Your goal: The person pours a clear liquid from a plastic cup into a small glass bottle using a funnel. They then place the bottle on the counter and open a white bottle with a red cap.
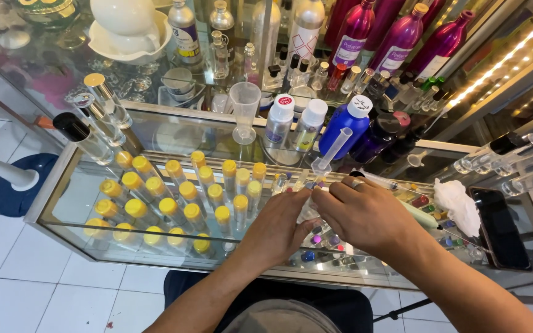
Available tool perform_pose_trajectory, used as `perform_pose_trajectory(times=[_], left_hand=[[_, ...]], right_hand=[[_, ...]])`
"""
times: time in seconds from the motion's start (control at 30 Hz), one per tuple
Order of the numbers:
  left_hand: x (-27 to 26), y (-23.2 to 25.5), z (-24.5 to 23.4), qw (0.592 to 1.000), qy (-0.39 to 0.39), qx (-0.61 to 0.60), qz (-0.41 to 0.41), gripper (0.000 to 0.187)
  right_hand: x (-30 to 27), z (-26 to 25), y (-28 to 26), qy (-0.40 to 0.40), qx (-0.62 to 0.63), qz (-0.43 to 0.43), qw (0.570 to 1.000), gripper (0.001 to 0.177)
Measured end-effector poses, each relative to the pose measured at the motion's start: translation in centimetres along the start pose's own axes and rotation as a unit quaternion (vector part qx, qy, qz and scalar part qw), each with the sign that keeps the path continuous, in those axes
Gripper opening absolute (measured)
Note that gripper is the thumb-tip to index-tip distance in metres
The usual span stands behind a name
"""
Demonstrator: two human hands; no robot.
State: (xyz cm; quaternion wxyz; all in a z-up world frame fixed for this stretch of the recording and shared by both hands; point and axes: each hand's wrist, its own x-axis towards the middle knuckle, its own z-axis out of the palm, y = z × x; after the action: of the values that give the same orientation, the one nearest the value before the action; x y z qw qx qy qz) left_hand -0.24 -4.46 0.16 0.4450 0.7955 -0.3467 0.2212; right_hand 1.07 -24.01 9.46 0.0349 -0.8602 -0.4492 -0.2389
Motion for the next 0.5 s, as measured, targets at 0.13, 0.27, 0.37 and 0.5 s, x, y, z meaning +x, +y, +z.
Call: perform_pose_trajectory(times=[0.13,0.27,0.37,0.5], left_hand=[[0.1,-0.1,-0.1,1.000,0.005,0.010,0.007,0.053],[-0.1,-0.3,-0.1,1.000,0.003,-0.003,-0.011,0.050],[-0.2,-0.6,0.3,1.000,0.015,0.009,0.003,0.053],[-0.4,-0.5,0.4,1.000,0.012,0.003,-0.011,0.051]], right_hand=[[1.1,-0.7,-0.7,-0.025,0.050,0.031,0.998,0.024],[0.4,-0.5,-0.6,-0.094,0.057,0.061,0.992,0.022],[-0.2,0.3,-0.4,-0.083,0.017,0.087,0.993,0.029],[0.5,-0.5,-0.9,-0.065,-0.025,0.111,0.991,0.035]])
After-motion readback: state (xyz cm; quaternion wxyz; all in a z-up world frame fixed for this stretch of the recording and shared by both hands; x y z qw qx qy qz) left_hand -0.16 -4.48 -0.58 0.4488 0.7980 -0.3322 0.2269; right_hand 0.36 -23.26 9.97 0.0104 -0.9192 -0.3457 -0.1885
